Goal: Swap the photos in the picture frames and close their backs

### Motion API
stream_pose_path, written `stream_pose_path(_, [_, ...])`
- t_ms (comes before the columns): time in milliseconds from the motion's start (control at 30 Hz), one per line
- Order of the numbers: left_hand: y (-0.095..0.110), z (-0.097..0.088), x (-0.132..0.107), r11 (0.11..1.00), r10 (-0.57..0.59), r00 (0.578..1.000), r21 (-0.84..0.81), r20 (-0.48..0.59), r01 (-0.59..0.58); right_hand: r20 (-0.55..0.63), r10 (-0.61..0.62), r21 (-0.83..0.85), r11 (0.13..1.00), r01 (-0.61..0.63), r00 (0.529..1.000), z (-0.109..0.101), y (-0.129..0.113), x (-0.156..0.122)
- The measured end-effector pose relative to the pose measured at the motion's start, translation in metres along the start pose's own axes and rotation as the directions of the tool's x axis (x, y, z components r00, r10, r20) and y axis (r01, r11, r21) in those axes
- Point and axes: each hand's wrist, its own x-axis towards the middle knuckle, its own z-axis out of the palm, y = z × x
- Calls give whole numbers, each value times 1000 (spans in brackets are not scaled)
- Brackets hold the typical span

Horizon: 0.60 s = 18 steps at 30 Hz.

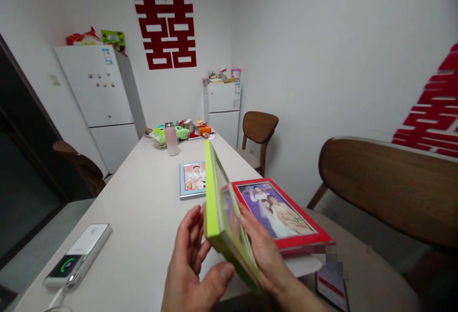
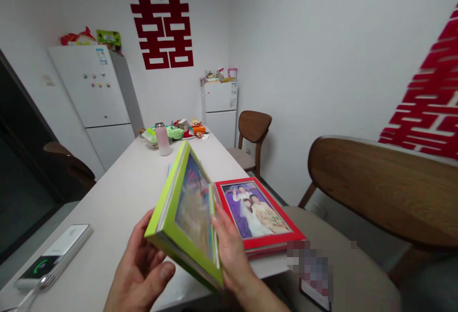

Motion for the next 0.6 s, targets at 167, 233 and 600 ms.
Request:
stream_pose_path(167, [-13,36,21,981,-90,986,-160,137,112,-148,-23,-374,927,-34,989,-79,-57,32])
stream_pose_path(233, [-29,51,27,970,-104,979,-200,174,139,-192,-45,-507,860,-60,980,-105,-72,45])
stream_pose_path(600, [-88,80,22,903,-167,963,426,212,62,-146,-129,-890,451,-73,981,-173,-64,79])
